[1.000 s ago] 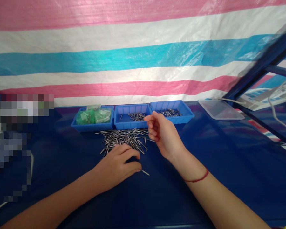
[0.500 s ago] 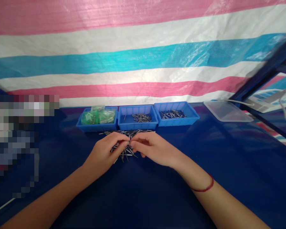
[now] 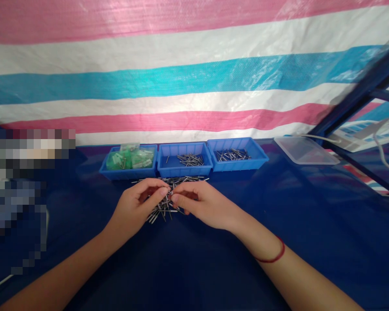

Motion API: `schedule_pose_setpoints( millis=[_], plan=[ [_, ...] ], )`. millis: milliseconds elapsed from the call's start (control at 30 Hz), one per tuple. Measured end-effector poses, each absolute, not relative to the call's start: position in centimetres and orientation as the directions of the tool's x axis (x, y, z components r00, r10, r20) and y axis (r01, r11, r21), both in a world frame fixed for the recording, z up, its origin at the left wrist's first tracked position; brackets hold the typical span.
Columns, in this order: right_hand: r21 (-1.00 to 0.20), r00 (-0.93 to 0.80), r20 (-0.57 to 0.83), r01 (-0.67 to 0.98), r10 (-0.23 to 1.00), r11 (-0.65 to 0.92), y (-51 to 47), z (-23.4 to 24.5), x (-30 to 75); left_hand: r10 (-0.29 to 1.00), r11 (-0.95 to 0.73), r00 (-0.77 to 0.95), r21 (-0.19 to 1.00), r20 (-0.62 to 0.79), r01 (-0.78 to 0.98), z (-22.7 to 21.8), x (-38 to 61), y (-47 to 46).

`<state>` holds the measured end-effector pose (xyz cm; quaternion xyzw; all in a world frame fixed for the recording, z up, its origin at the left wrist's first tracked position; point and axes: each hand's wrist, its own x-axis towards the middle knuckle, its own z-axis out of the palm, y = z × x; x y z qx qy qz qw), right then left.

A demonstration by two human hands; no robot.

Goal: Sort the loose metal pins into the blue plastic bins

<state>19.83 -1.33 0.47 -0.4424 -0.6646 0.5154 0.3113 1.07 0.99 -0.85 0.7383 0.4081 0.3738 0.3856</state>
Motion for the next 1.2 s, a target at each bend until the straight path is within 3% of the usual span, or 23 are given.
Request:
schedule_pose_setpoints(
  millis=[167, 367, 600, 733, 867, 933, 1033, 1200],
  plan=[
    [-0.975, -0.287, 0.001, 0.211, 0.958, 0.065, -1.2, 0.5, 20.1, 0.862, -0.452, 0.394, 0.837, 0.319, 0.309, -0.7, 1.0, 1.4],
    [-0.925, -0.141, 0.147, 0.33, 0.979, 0.187, -1.2, 0.6, 20.6, 0.845, -0.487, 0.427, 0.791, 0.32, 0.371, -0.8, 1.0, 1.6],
    [-0.753, -0.214, 0.332, 0.526, 0.919, 0.395, -1.5, 1.0, 20.5, 0.766, -0.605, 0.557, 0.654, 0.322, 0.455, -0.9, 1.2, 1.0],
    [-0.754, 0.053, 0.433, 0.568, 0.9, 0.329, -0.7, 1.0, 22.0, 0.741, -0.656, 0.578, 0.557, 0.343, 0.51, -1.1, 1.0, 1.0],
    [-0.675, 0.355, 0.58, 0.713, 0.733, 0.189, 0.8, 0.5, 25.3, 0.699, -0.71, 0.624, 0.451, 0.35, 0.541, -1.0, 0.6, 1.4],
    [-0.541, 0.341, 0.642, 0.836, 0.687, 0.09, 1.6, 0.1, 27.0, 0.68, -0.73, 0.655, 0.397, 0.331, 0.557, -1.1, 0.4, 1.6],
    [-0.368, 0.24, 0.643, 0.929, 0.727, 0.02, 2.4, -0.7, 28.1, 0.663, -0.746, 0.689, 0.333, 0.293, 0.577, -1.4, 0.3, 1.7],
    [-0.361, 0.103, 0.622, 0.917, 0.776, 0.168, 1.8, -0.8, 25.8, 0.647, -0.76, 0.725, 0.28, 0.236, 0.587, -1.6, 0.3, 1.5]
  ],
)
